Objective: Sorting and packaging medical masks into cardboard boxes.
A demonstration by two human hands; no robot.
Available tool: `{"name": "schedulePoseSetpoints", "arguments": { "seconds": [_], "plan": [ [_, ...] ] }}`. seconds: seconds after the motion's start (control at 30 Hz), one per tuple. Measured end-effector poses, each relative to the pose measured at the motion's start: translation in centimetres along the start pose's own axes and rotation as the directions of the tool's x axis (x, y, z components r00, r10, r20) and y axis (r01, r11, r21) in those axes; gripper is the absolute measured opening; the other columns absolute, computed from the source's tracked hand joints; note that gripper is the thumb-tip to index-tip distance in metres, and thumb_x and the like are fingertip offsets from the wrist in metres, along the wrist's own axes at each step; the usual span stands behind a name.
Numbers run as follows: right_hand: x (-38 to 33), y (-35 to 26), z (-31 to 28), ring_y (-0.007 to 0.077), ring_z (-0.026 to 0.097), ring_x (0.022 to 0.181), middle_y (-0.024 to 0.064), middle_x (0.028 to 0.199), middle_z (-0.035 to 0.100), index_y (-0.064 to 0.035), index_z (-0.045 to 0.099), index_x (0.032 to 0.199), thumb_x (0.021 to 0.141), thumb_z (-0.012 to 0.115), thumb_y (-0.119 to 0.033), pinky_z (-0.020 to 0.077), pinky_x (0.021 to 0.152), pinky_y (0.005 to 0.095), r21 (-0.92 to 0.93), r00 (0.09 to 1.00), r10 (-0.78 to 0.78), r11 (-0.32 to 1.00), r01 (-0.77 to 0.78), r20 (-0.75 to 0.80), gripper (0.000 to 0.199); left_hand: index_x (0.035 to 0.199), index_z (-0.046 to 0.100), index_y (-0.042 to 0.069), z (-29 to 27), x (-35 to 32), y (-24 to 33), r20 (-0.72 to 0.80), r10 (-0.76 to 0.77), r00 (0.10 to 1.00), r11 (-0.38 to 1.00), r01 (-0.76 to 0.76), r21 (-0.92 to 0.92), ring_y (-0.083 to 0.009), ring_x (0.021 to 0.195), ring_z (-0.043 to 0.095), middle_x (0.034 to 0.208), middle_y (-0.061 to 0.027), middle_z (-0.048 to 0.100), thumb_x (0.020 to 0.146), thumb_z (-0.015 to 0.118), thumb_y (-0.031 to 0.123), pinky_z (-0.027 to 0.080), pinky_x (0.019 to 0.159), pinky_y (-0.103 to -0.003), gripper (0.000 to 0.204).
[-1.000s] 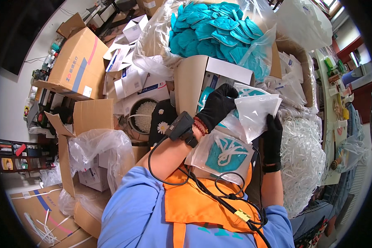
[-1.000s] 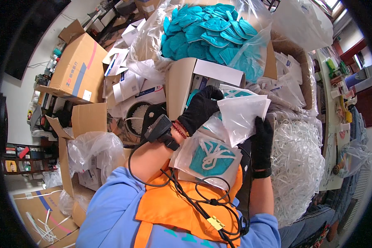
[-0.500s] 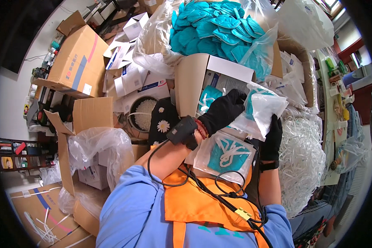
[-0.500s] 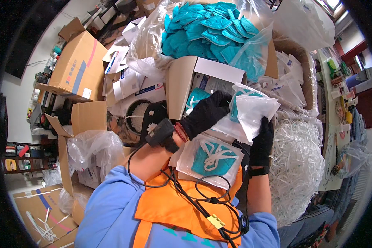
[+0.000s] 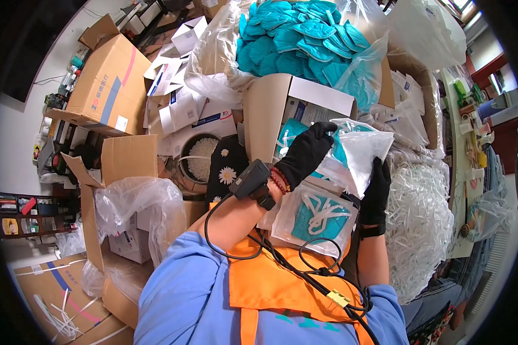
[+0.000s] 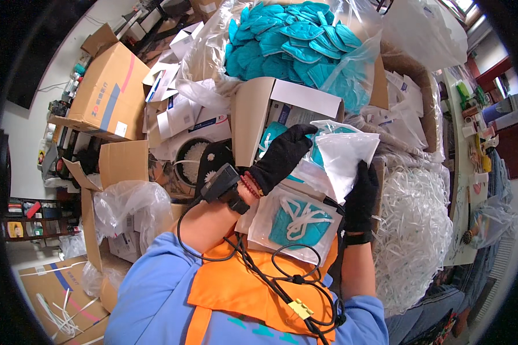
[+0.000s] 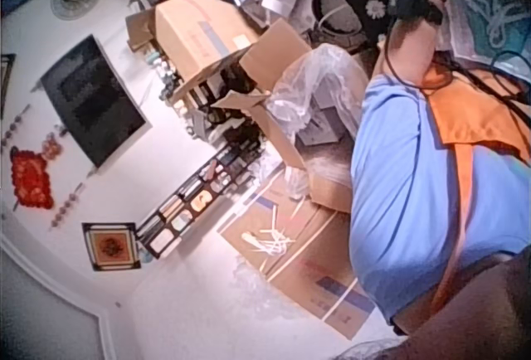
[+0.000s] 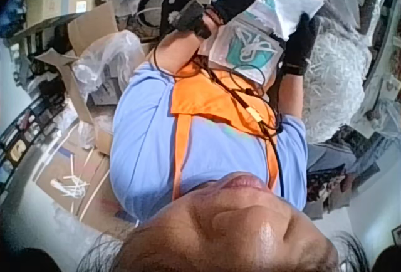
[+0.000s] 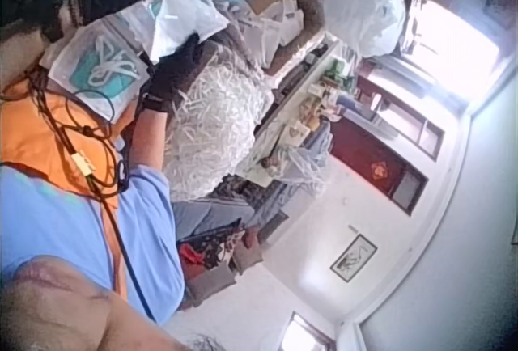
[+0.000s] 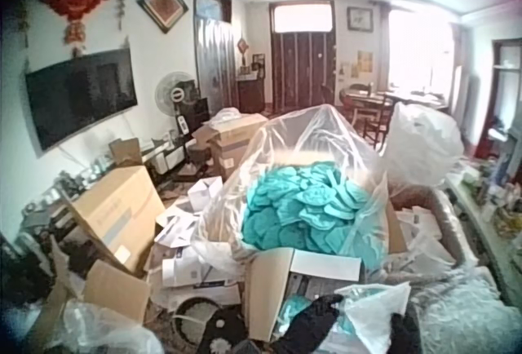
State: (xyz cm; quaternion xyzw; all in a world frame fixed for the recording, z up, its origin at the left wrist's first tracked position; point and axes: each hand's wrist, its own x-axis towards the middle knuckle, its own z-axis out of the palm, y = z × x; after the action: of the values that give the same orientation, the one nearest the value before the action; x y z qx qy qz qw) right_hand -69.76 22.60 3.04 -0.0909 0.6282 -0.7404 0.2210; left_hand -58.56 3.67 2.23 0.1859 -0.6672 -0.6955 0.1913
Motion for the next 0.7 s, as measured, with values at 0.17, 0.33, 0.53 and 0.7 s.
{"name": "schedulePoseSetpoints", "arguments": {
  "seconds": [0.17, 0.33, 0.53, 0.7],
  "plan": [
    [0.8, 1.1, -0.9, 0.0202, 0.057, 0.113, 0.0111, 0.127, 0.058, 0.0007, 0.05, 0.135, 0.1, 0.054, -0.023, 0.0455, 0.094, 0.0324, 0.085, 0.999, 0.02, 0.996, -0.017, -0.027, 0.042, 0.122, 0.053, -0.001, 0.4, 0.5, -1.4, -0.02, -0.019, 1.0, 0.978, 0.015, -0.207, -0.0153, 0.094, 0.06, 0.108, -0.0102, 0.064, 0.088, 0.064, 0.006, 0.05, 0.083, -0.027, 0.036],
    [2.1, 4.3, -4.0, 0.0211, 0.056, 0.115, 0.0128, 0.131, 0.056, 0.0003, 0.05, 0.136, 0.099, 0.055, -0.021, 0.0455, 0.097, 0.0346, 0.13, 1.0, 0.019, 0.991, -0.021, 0.02, 0.043, 0.115, 0.058, -0.002, 0.3, 0.1, -1.4, 0.217, 0.08, 0.973, 0.993, -0.096, 0.064, -0.0263, 0.096, 0.066, 0.104, -0.0162, 0.067, 0.085, 0.066, 0.017, 0.051, 0.086, -0.034, 0.036],
    [2.3, 3.4, -3.0, 0.02, 0.062, 0.104, 0.0118, 0.118, 0.063, 0.0025, 0.058, 0.125, 0.099, 0.055, -0.016, 0.05, 0.09, 0.0334, 0.051, 0.997, -0.081, 0.995, 0.082, -0.009, 0.032, 0.106, 0.061, 0.001, -0.1, -1.4, 0.3, 0.219, 0.176, 0.96, 0.842, -0.262, 0.472, -0.024, 0.087, 0.064, 0.095, -0.0137, 0.065, 0.088, 0.07, 0.021, 0.051, 0.078, -0.034, 0.029],
    [2.6, 4.3, -3.2, 0.0202, 0.06, 0.106, 0.013, 0.121, 0.061, 0.0017, 0.056, 0.126, 0.1, 0.055, -0.018, 0.0493, 0.091, 0.0321, -0.119, 0.987, -0.163, 0.979, 0.163, 0.013, 0.033, 0.091, 0.057, 0.004, 0.5, -1.3, 1.1, -0.111, 0.051, 0.993, 0.993, -0.038, 0.113, -0.0142, 0.08, 0.058, 0.084, -0.0048, 0.06, 0.086, 0.069, 0.012, 0.049, 0.075, -0.029, 0.016]
  ]
}}
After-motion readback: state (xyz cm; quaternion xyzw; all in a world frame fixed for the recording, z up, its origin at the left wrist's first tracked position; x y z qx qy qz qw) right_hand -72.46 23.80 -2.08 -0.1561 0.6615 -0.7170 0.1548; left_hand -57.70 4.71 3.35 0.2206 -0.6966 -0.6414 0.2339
